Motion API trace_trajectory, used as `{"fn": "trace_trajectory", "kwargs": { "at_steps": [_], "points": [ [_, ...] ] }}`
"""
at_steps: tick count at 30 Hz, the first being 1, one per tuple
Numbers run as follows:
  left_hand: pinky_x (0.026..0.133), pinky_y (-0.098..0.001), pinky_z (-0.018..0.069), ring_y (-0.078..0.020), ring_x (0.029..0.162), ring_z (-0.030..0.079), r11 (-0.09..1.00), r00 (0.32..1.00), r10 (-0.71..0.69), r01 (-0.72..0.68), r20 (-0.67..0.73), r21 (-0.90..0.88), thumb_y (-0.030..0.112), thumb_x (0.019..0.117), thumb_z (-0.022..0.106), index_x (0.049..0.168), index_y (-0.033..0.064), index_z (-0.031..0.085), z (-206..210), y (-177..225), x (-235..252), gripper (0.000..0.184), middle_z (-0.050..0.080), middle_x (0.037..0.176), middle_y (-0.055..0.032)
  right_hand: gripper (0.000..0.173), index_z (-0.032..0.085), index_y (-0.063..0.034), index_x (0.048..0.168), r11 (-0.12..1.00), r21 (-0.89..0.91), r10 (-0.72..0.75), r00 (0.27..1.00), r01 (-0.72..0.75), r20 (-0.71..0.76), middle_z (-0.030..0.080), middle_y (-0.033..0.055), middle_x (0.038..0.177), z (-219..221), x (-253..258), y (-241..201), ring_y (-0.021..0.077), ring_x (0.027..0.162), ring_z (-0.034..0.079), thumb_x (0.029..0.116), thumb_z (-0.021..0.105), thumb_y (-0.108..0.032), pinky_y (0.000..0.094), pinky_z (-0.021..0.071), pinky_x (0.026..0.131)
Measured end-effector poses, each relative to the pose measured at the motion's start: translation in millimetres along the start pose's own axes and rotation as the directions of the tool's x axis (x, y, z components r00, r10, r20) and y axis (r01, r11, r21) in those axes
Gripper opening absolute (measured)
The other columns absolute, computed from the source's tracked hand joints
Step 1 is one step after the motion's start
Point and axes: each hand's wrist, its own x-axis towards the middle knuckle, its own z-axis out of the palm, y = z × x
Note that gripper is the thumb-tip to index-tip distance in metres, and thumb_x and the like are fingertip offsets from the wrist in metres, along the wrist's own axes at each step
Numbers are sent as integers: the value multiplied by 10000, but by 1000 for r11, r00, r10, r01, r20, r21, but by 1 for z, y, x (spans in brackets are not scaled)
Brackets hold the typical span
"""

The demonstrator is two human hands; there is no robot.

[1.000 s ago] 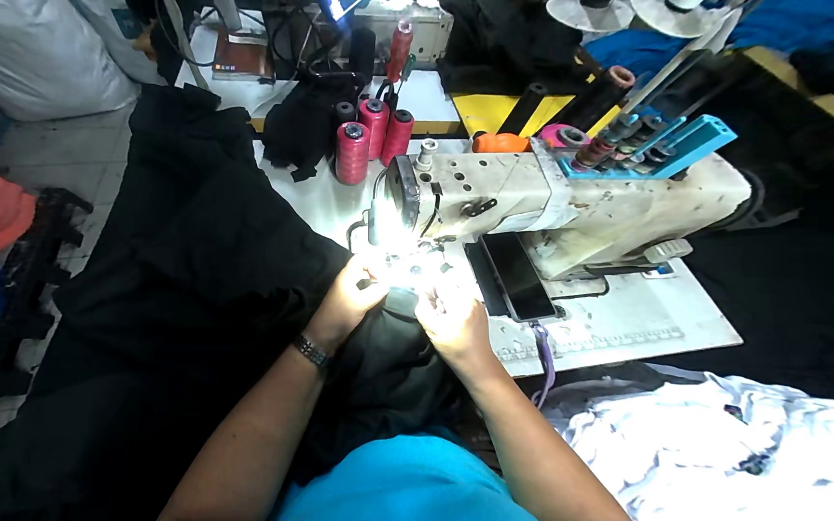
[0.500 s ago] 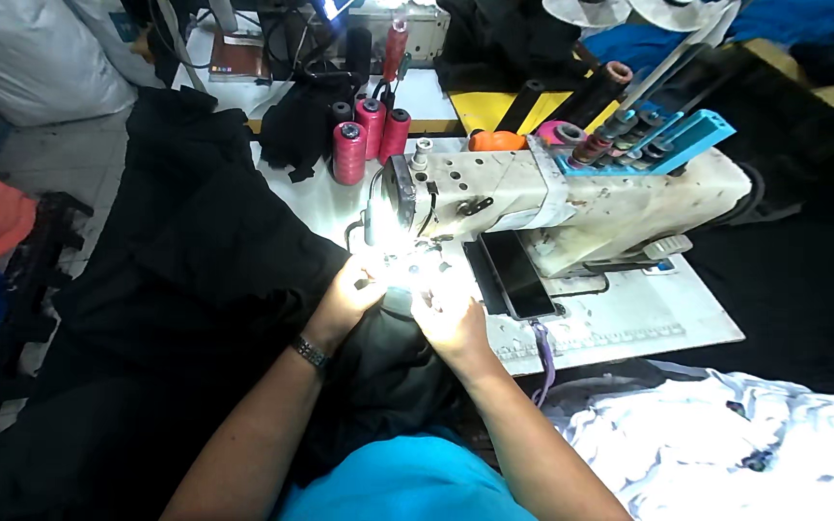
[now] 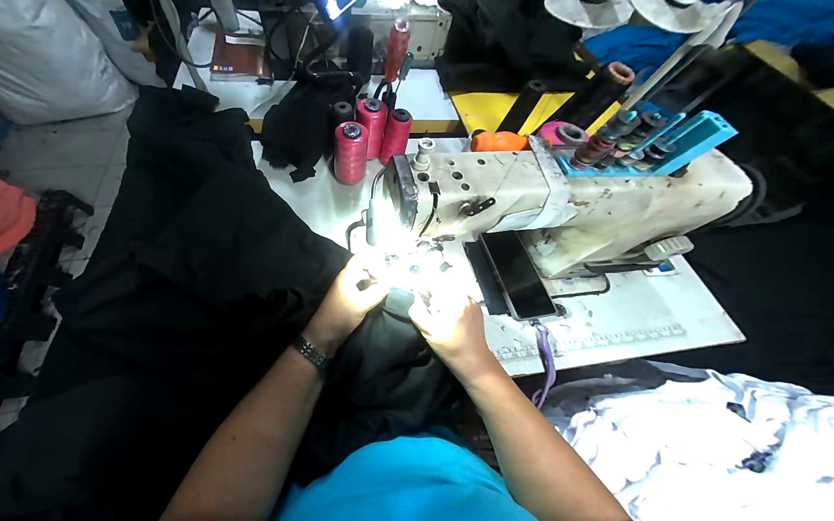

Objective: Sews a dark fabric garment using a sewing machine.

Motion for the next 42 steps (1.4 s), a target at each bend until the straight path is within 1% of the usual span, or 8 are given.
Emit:
{"fn": "trace_trajectory", "kwargs": {
  "at_steps": [20,22,24,26,29,31,35,42],
  "points": [
    [768,-268,526,-97,872,603,1000,1000,12,-12,10,18,-15,893,644,996,105,551,-2,-3,1,184,602,916,-14,181,730,-54,858,1000,19,23,999,-23,-32,659,63,691,-1,0,-1,180,592,630,913,648,-206,358,520,528],
    [751,-260,520,-90,846,591,1000,1000,-13,13,12,-12,-17,900,642,999,109,544,-3,-3,1,188,587,896,-9,256,736,-49,993,995,43,86,996,-88,38,675,56,752,-10,0,-4,169,635,628,942,641,-282,356,534,580],
    [737,-264,515,-91,817,582,998,999,-40,41,21,-40,-20,903,629,998,114,533,-3,-2,1,190,579,873,-6,380,650,-58,1207,980,89,162,974,-177,158,653,34,805,-21,-2,-6,151,687,618,963,606,-346,366,543,634],
    [723,-256,516,-82,790,580,997,998,-50,52,23,-55,-26,902,617,993,116,525,-3,-2,1,192,577,844,2,404,577,-45,1287,968,134,177,959,-210,222,636,26,824,-30,-6,-8,129,722,619,990,549,-316,347,550,666],
    [740,-256,516,-83,811,578,996,998,-60,61,29,-61,-36,906,607,998,116,522,-3,-1,0,197,571,865,0,328,631,-34,1204,966,139,181,953,-219,241,693,33,915,-36,-13,-14,73,778,650,988,563,-271,256,566,723],
    [736,-259,518,-82,806,577,995,998,-60,63,31,-77,-47,907,601,996,119,521,-3,-1,0,204,570,865,-3,279,687,-38,1128,970,147,160,964,-194,213,694,42,898,-34,-16,-16,65,730,624,965,593,-245,227,548,685],
    [722,-248,513,-74,785,571,992,997,-66,69,38,-105,-48,905,593,991,121,511,-2,0,0,206,565,847,5,238,723,-50,1053,981,127,127,976,-150,177,715,52,879,-29,-15,-15,85,700,638,948,605,-227,237,555,671],
    [733,-259,515,-82,800,575,995,998,-46,49,34,-87,-44,901,588,981,114,523,-2,1,1,189,568,857,5,247,746,-51,1031,988,66,129,980,-140,151,738,59,865,-20,-10,-16,129,715,687,937,614,-237,301,587,683]
  ]
}}
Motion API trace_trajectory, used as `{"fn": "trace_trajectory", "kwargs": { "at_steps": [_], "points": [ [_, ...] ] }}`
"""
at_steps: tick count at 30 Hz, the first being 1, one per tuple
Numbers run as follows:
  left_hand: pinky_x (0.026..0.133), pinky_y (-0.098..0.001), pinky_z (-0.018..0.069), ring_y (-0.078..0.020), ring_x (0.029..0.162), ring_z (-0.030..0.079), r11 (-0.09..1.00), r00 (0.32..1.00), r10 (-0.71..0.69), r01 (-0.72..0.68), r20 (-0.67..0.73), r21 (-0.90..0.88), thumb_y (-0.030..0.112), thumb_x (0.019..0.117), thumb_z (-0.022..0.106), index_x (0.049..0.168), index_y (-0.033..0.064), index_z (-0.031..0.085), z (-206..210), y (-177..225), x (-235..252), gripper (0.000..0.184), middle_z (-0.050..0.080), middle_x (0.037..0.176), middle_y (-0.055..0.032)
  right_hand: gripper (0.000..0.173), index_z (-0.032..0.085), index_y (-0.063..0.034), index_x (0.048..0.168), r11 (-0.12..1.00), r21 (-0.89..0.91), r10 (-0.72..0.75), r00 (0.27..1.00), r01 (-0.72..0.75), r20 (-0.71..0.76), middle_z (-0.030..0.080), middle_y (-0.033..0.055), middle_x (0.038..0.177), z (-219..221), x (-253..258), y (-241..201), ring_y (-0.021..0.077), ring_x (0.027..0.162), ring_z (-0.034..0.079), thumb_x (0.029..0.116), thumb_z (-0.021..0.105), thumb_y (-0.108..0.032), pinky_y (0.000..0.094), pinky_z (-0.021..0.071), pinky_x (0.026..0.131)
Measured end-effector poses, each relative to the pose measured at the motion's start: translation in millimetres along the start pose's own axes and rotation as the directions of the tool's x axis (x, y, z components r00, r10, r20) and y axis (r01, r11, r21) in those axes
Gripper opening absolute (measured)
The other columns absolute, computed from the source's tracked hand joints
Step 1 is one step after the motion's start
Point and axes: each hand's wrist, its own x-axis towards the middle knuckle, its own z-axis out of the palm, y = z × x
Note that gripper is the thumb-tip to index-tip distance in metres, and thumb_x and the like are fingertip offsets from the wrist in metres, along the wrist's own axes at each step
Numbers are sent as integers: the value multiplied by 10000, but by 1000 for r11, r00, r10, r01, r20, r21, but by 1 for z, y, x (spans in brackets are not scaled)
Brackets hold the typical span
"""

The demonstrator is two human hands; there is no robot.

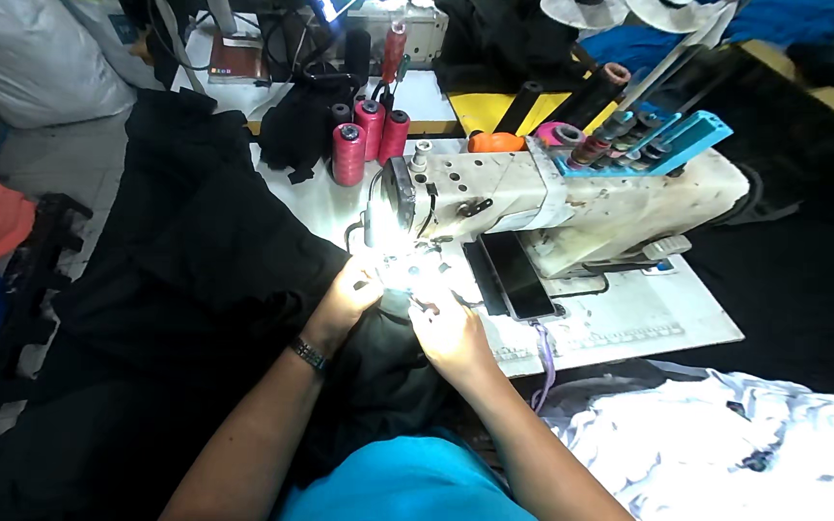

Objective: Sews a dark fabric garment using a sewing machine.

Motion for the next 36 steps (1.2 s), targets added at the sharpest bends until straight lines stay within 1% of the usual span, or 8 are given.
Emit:
{"fn": "trace_trajectory", "kwargs": {
  "at_steps": [8,15,22,25,28,32,35,36],
  "points": [
    [724,-249,506,-75,784,567,1000,1000,-5,5,1,-24,-47,901,585,976,124,518,1,0,-1,198,559,832,8,241,748,-62,1025,999,-28,-15,1000,15,-20,727,55,835,6,2,-1,148,705,684,943,596,-229,324,582,664],
    [724,-251,505,-82,792,568,1000,1000,-11,11,-15,-7,-42,894,592,971,117,522,2,1,-1,190,564,849,3,230,752,-61,999,1000,-11,-27,999,26,-33,748,61,875,7,0,2,147,756,715,959,572,-198,318,594,697],
    [774,-282,517,-107,840,587,999,998,-48,48,-33,2,-5,930,609,976,97,545,0,1,0,130,587,887,-22,224,743,-41,1003,999,46,14,995,-10,-96,733,67,867,9,-1,5,123,742,690,960,578,-187,287,582,691],
    [780,-289,517,-107,837,590,999,998,-53,52,-18,-16,9,937,584,1008,100,563,-2,3,-1,117,601,884,-21,238,716,-30,1071,996,80,51,991,-42,-123,723,60,882,7,1,7,88,752,681,961,597,-204,253,579,696],
    [797,-301,515,-115,884,598,1000,1000,-28,28,-2,-6,28,887,572,1025,106,573,-4,0,-1,158,617,919,-21,296,686,-16,1129,997,70,47,988,-37,-146,709,56,882,4,3,5,84,752,668,935,637,-234,255,576,690],
    [820,-307,527,-119,913,614,1000,1000,-17,17,-3,-18,28,864,598,1092,96,578,-3,0,-2,238,633,951,-25,282,694,-25,1089,1000,25,-13,990,17,-138,718,56,886,-2,3,-8,88,749,676,929,642,-250,248,576,675],
    [828,-303,532,-113,923,613,1000,1000,-23,23,-7,-18,14,881,612,1097,95,569,-2,2,-2,235,629,975,-24,267,692,-26,1057,999,21,-47,991,50,-128,708,46,870,1,2,-15,82,740,665,932,650,-259,231,567,671],
    [834,-306,533,-115,930,616,999,999,-31,30,-15,-18,16,885,615,1095,95,575,-2,2,-2,228,635,989,-29,267,699,-28,1051,999,10,-46,992,48,-121,709,49,868,3,3,-16,94,741,666,930,652,-262,243,567,670]
  ]
}}
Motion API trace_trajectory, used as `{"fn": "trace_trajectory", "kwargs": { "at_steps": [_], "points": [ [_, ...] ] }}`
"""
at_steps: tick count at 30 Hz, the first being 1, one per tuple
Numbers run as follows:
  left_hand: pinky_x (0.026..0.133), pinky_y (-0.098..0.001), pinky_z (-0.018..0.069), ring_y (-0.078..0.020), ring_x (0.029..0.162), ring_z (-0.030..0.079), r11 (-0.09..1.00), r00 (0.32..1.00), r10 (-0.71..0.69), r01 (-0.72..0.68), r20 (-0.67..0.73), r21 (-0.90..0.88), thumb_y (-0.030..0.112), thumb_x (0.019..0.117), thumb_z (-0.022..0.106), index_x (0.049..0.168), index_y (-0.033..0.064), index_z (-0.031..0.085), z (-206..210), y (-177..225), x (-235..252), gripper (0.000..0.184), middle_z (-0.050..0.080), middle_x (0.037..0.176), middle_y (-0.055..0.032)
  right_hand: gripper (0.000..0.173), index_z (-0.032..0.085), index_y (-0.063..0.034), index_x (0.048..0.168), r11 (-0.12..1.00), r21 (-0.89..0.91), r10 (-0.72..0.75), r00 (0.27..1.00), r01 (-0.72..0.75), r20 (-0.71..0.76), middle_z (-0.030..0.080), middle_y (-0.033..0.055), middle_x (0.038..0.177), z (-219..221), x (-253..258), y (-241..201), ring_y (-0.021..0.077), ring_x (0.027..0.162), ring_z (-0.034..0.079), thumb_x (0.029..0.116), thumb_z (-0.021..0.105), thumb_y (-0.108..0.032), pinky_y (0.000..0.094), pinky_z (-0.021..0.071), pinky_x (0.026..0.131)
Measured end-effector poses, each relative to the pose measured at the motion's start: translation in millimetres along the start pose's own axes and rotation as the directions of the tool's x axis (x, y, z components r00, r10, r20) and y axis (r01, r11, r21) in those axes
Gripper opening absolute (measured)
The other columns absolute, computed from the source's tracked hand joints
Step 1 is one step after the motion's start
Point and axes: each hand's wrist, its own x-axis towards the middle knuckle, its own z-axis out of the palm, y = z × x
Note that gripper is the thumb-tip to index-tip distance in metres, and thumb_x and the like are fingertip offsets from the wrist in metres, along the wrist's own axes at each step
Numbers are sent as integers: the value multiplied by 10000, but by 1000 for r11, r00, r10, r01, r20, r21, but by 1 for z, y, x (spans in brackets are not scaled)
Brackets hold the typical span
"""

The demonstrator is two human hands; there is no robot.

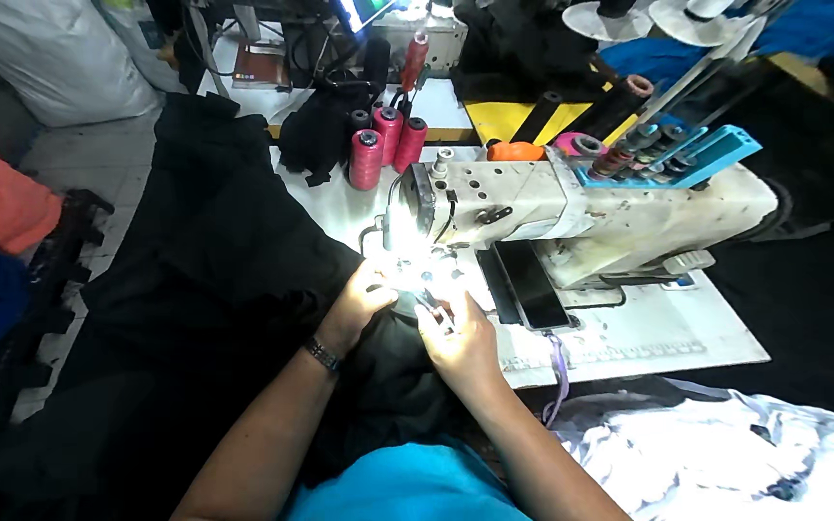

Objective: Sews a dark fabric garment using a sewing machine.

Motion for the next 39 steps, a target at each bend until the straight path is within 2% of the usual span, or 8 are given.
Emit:
{"fn": "trace_trajectory", "kwargs": {
  "at_steps": [3,6,11,17,21,26,36,39],
  "points": [
    [828,-310,533,-123,933,612,1000,1000,-3,3,-15,4,13,891,622,1056,97,577,1,-1,1,191,629,988,-35,286,738,-33,1063,997,-71,6,1000,-4,19,742,75,906,9,1,3,153,777,712,918,644,-261,316,592,683],
    [812,-299,530,-119,902,606,1000,1000,4,-4,-13,-5,5,900,619,1044,89,565,1,-1,1,175,618,946,-29,293,751,-48,1090,994,-104,-18,1000,20,24,758,80,935,13,1,6,172,783,730,909,642,-251,347,600,676],
    [803,-301,531,-121,893,602,1000,1000,-8,8,-17,-1,4,902,616,1038,91,560,2,0,2,171,606,939,-30,299,758,-75,1128,993,-114,-23,998,29,52,760,81,981,12,2,7,180,806,733,911,635,-241,347,604,698],
    [800,-298,532,-116,881,606,1000,1000,-3,3,-27,7,-6,901,616,1038,87,561,3,0,1,174,611,925,-28,286,757,-81,1109,993,-119,-4,996,15,94,754,80,976,9,4,8,181,781,726,915,634,-251,356,601,682],
    [803,-299,532,-117,887,607,1000,1000,-7,8,-29,9,-7,901,616,1037,89,561,3,1,2,175,614,929,-27,287,747,-66,1128,995,-101,10,997,-2,72,757,83,993,11,3,9,179,814,732,926,651,-246,352,609,715],
    [803,-320,538,-128,886,613,1000,999,-14,14,-29,-1,2,902,622,1063,86,565,2,-2,2,190,621,932,-36,280,751,-70,1113,996,-89,12,998,-7,64,757,74,976,11,3,9,166,810,729,917,649,-242,343,607,716],
    [784,-300,536,-118,861,611,1000,999,22,-22,-26,4,-10,894,629,1044,90,563,3,-2,2,192,618,901,-28,269,750,-50,1079,999,-48,13,1000,-13,0,752,70,942,15,0,10,139,785,715,920,653,-244,311,601,713],
    [803,-302,542,-128,899,621,998,999,44,-43,-28,46,-5,898,638,1033,80,576,4,-2,2,171,629,948,-41,273,748,-41,1080,999,-34,10,1000,-10,-11,749,74,943,16,0,10,137,775,708,917,659,-242,302,596,710]
  ]
}}
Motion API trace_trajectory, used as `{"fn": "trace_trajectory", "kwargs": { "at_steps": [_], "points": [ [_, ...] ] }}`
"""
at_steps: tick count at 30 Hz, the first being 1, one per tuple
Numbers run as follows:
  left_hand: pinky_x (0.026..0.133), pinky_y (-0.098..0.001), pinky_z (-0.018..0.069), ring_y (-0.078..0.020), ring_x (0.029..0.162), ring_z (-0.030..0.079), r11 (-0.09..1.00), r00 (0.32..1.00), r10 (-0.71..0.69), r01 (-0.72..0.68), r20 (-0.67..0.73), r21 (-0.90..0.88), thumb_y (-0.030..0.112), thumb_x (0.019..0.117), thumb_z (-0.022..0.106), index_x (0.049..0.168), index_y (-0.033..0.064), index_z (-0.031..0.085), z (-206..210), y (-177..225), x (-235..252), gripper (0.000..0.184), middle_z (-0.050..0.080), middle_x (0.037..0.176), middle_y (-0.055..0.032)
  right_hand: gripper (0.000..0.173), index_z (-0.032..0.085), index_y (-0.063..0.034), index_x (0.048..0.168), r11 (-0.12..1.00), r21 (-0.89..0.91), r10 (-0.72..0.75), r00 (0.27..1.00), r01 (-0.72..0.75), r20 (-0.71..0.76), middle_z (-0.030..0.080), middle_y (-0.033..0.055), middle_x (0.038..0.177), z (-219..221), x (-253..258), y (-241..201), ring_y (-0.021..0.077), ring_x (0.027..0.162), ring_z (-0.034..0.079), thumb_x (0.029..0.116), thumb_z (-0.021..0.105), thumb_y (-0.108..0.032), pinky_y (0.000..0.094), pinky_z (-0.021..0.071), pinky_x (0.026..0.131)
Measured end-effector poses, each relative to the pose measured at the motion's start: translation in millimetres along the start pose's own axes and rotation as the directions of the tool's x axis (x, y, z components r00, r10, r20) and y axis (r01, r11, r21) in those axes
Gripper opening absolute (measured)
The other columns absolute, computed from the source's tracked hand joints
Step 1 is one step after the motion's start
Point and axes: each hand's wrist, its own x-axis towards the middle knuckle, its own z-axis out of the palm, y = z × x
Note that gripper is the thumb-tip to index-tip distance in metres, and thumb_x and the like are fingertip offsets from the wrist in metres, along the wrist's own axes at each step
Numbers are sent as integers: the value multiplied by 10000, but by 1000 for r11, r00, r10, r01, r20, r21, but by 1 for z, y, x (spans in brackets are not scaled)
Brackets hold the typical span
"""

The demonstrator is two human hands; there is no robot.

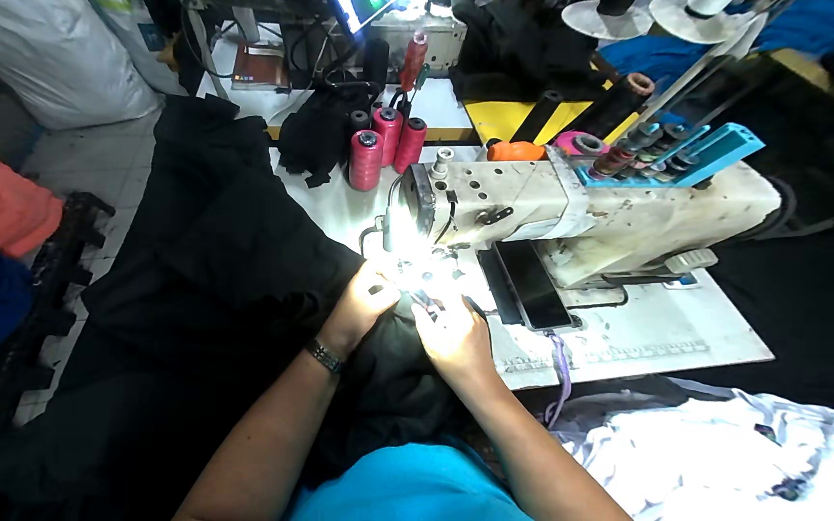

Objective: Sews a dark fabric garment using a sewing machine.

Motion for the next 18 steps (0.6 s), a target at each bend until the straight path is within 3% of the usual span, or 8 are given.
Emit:
{"fn": "trace_trajectory", "kwargs": {
  "at_steps": [8,18],
  "points": [
    [896,-293,535,-115,994,641,975,982,173,-182,82,128,74,837,743,965,62,677,-4,-5,2,144,683,1002,-29,260,739,-43,1054,1000,-5,4,1000,-3,11,739,72,910,-2,2,0,141,771,703,914,651,-244,315,593,699],
    [869,-260,533,-84,956,644,954,984,173,-180,51,238,64,843,718,972,62,675,-2,-10,5,136,685,973,-19,276,756,-54,1081,1000,-21,-9,1000,9,3,755,78,940,1,-2,3,156,781,722,902,661,-241,327,600,698]
  ]
}}
